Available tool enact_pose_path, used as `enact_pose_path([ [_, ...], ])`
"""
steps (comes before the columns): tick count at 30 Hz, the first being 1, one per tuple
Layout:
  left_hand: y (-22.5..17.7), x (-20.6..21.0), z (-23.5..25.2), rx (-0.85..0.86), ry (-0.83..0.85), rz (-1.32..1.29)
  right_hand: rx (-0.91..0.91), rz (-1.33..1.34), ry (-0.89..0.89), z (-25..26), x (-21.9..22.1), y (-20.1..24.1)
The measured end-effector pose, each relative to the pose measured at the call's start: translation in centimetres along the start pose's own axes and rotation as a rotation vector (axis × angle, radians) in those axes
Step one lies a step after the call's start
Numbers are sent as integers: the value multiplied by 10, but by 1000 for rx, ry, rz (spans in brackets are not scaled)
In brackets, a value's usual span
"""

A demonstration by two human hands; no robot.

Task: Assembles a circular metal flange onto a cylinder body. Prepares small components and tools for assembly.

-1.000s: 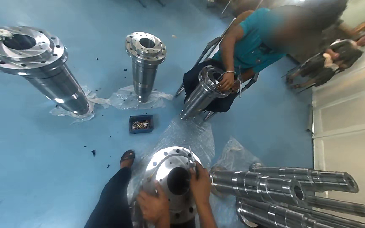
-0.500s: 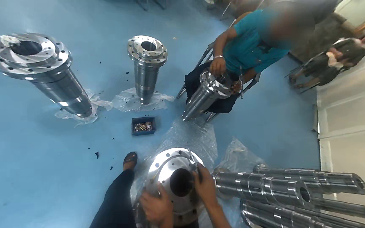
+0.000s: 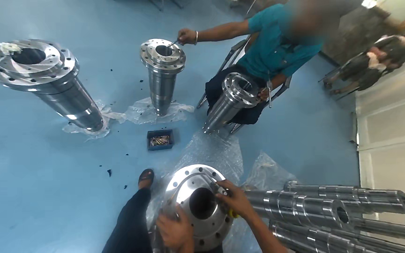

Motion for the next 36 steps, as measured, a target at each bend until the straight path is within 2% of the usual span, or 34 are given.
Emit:
enact_pose_path([
  [3, 4, 3, 1, -15, 16, 6, 247, 386, -55, -9, 13, -11],
  [5, 10, 8, 0, -24, 23, 13, 290, 609, -152, -12, 22, -14],
  [7, 12, 10, 1, -10, -6, 15, 320, 720, -284, -15, 26, -15],
  [10, 11, 8, 0, -30, 37, 9, 366, 698, -458, -20, 25, -15],
  [14, 20, 18, -1, 18, -8, 13, 409, 716, -596, -24, 24, -12],
  [23, 13, 9, -2, -6, -23, 38, 491, 775, -775, -30, 24, -10],
  [26, 19, 13, -3, -4, -42, 49, 405, 611, -745, -29, 21, -8],
  [30, 21, 17, -2, 13, -47, 48, 333, 157, -624, -22, 10, 1],
  [33, 17, 13, -3, 17, -45, 19, 255, -157, -418, -16, 6, 22],
  [36, 11, 9, -2, -7, 33, 12, 58, -527, -179, -7, 18, 41],
])
Point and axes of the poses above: each hand's wrist, its own z-axis towards the middle knuckle, its own x-axis out of the palm, y = z × x, the point moved 9 cm from there along z, towards the middle knuckle, and after that the axes turned 15 degrees about -y, right-handed, at the moved point
